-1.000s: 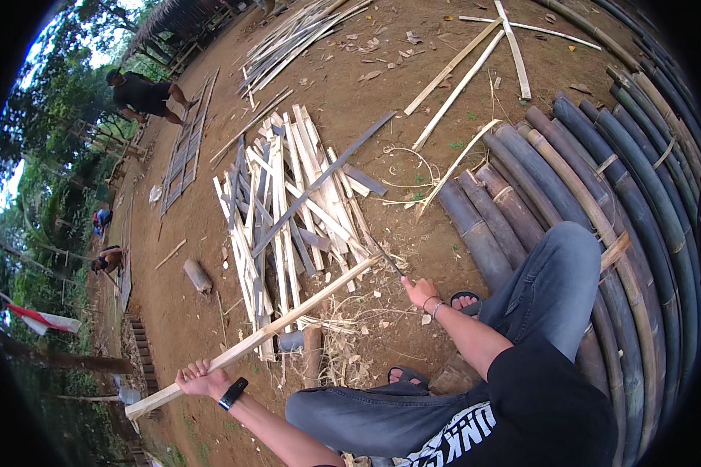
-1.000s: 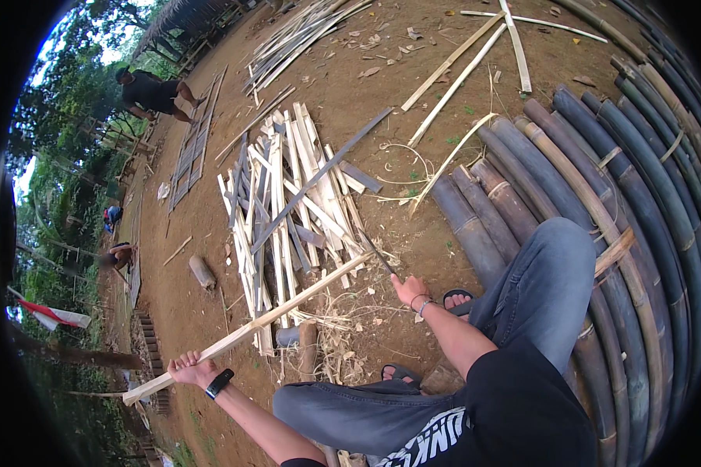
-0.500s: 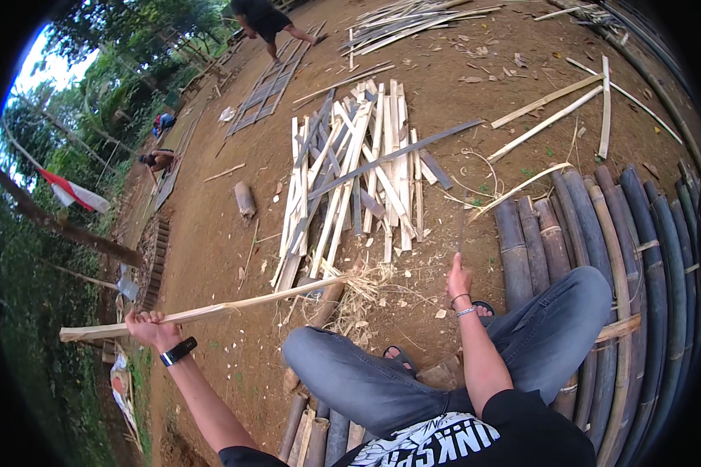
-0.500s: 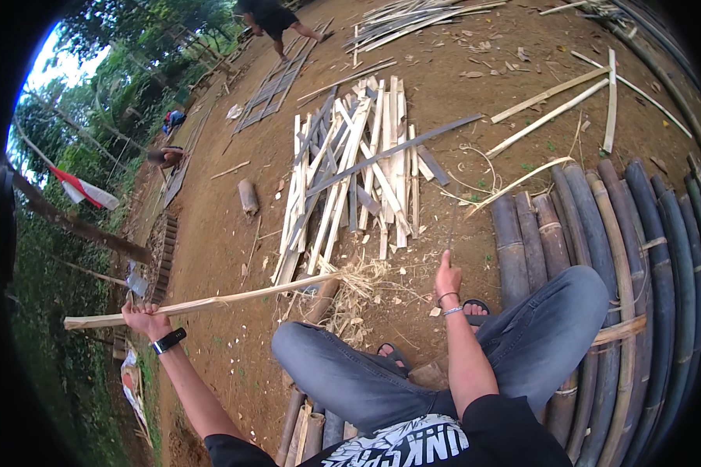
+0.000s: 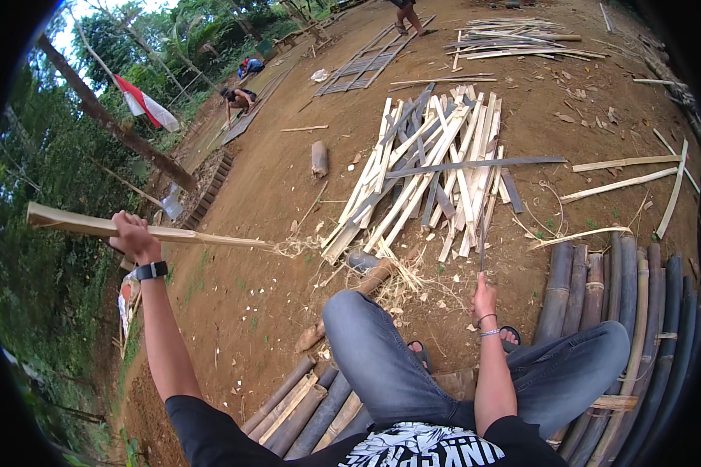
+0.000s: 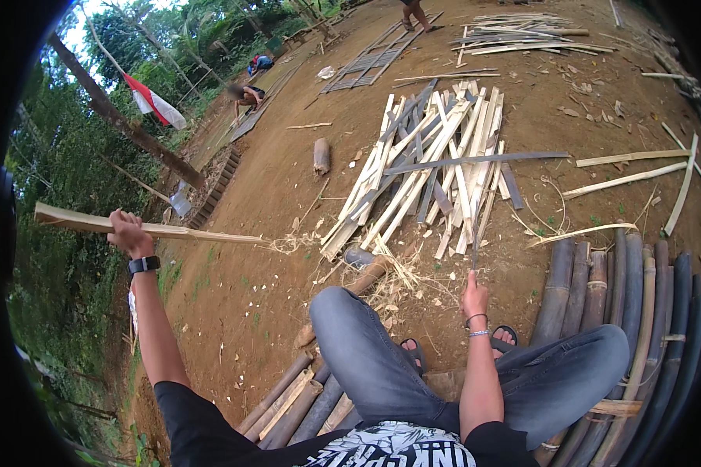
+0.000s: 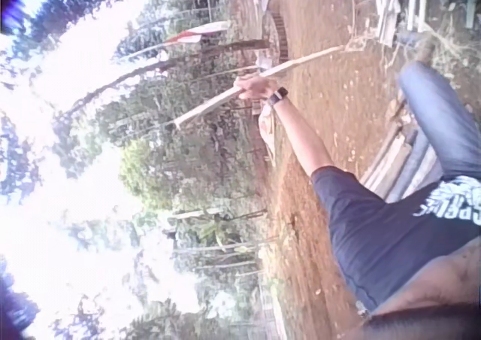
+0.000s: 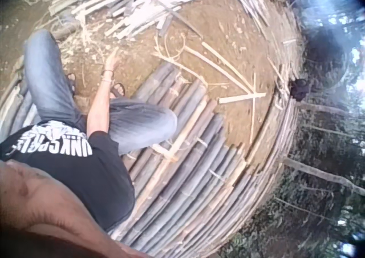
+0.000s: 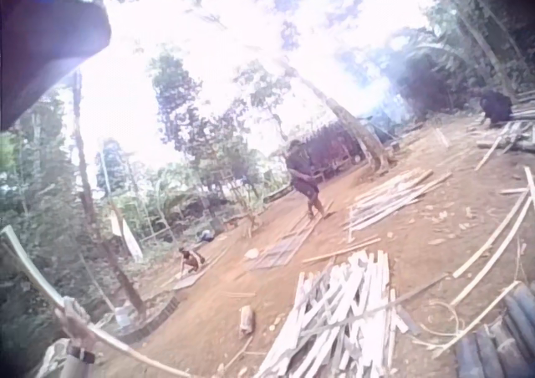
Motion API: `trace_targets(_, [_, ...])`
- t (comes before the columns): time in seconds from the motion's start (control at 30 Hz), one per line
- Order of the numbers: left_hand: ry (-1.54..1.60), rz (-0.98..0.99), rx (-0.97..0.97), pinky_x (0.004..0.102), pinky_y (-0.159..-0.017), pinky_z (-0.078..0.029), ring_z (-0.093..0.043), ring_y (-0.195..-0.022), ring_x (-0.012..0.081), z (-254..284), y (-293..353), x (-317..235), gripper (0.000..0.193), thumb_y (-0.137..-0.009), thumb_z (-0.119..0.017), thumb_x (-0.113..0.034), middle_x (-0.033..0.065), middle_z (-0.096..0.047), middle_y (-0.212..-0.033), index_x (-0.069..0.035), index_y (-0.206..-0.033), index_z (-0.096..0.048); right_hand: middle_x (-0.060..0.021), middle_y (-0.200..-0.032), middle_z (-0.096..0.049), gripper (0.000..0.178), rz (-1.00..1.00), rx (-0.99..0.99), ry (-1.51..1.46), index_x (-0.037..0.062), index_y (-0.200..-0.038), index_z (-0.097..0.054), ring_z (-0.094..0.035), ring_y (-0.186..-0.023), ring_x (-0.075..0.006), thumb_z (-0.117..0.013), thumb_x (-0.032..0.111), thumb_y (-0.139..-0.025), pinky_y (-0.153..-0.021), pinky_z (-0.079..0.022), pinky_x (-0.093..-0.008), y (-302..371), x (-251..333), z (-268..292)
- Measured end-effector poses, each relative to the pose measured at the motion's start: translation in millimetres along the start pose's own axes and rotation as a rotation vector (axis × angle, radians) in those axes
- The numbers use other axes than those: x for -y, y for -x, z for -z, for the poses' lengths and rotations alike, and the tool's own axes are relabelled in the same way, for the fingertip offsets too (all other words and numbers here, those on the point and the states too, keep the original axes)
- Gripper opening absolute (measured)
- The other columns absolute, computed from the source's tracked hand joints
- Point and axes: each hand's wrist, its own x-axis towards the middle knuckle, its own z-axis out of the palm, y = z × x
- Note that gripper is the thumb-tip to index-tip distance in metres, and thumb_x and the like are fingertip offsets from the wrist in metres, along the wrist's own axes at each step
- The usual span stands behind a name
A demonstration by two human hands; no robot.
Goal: The person uses a knife to shave and smooth long strips of bamboo, repeatedly drawing the blade along the length of the material to remove thin layers.
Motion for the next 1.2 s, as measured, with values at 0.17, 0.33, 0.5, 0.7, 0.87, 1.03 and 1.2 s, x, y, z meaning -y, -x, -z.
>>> trace_targets(0.17, [-0.176, -0.18, 0.047, 0.024, -0.038, -0.025, -0.039, -0.042, 0.0057, 1, 2, 6, 0.024, -0.084, -0.052, -0.012, -0.0025, -0.043, -0.05, -0.01, -0.061, -0.045, -0.0006, -0.043, -0.039, 0.065, -0.048, -0.004, -0.077, 0.0086, -0.058, -0.043, -0.04, -0.032, -0.0147, -0.041, 0.067, -0.087, -0.032, -0.032, -0.0306, -8, -2, 3])
trace_targets(0.33, [0.175, 0.007, -0.08, 0.0266, -0.037, -0.023, -0.032, -0.038, 0.0088, -9, -3, -19, 0.03, -0.083, -0.049, -0.013, -0.0036, -0.032, -0.047, -0.015, -0.058, -0.033, -0.0007, -0.043, -0.039, 0.066, -0.033, 0.001, -0.1, 0.0084, -0.057, -0.042, -0.041, -0.032, -0.0153, -0.04, 0.066, -0.088, -0.031, -0.032, -0.0308, -8, 8, 5])
trace_targets(0.5, [0.336, 0.075, -0.061, 0.0265, -0.041, -0.023, -0.026, -0.04, 0.0095, -63, 38, -44, 0.034, -0.085, -0.048, -0.019, -0.0025, -0.026, -0.048, -0.016, -0.057, -0.028, -0.002, -0.042, -0.041, 0.065, 0.122, 0.006, -0.053, 0.0047, -0.057, -0.047, -0.043, -0.032, -0.0157, -0.04, 0.059, -0.092, -0.031, -0.033, -0.0301, 17, 36, -3])
trace_targets(0.7, [0.436, 0.412, -0.035, 0.0253, -0.038, -0.021, -0.024, -0.039, 0.0087, -105, 100, -5, 0.035, -0.085, -0.048, -0.02, -0.003, -0.026, -0.046, -0.016, -0.056, -0.028, -0.0021, -0.043, -0.043, 0.064, 0.17, 0.003, -0.043, 0.0041, -0.06, -0.049, -0.044, -0.033, -0.0141, -0.04, 0.058, -0.093, -0.032, -0.033, -0.029, 26, 70, 28])
trace_targets(0.87, [0.495, 0.678, -0.042, 0.0241, -0.037, -0.021, -0.024, -0.037, 0.0076, -148, 185, 36, 0.033, -0.084, -0.045, -0.02, -0.0048, -0.025, -0.045, -0.018, -0.057, -0.027, -0.0019, -0.044, -0.042, 0.063, 0.175, -0.098, 0.014, 0.0046, -0.063, -0.049, -0.043, -0.033, -0.0139, -0.038, 0.059, -0.092, -0.032, -0.033, -0.0286, 20, 71, 73])
trace_targets(1.03, [0.387, 0.938, -0.186, 0.0265, -0.037, -0.024, -0.027, -0.038, 0.0097, -171, 292, 125, 0.023, -0.083, -0.044, -0.02, -0.0031, -0.026, -0.049, -0.016, -0.066, -0.029, -0.0048, -0.046, -0.046, 0.064, 0.231, -0.322, 0.345, 0.0021, -0.066, -0.054, -0.046, -0.033, -0.0158, -0.039, 0.058, -0.093, -0.033, -0.034, -0.0311, -13, 9, 94])
trace_targets(1.2, [0.209, 1.022, -0.273, 0.0259, -0.039, -0.025, -0.025, -0.041, 0.0099, -153, 336, 190, 0.027, -0.086, -0.04, -0.02, -0.0036, -0.023, -0.051, -0.016, -0.064, -0.026, -0.0339, -0.081, -0.06, 0.071, 0.039, -0.209, 0.494, -0.0076, -0.081, -0.063, -0.059, -0.088, -0.0483, -0.039, 0.058, -0.09, -0.075, -0.045, -0.0514, 16, -1, 58])
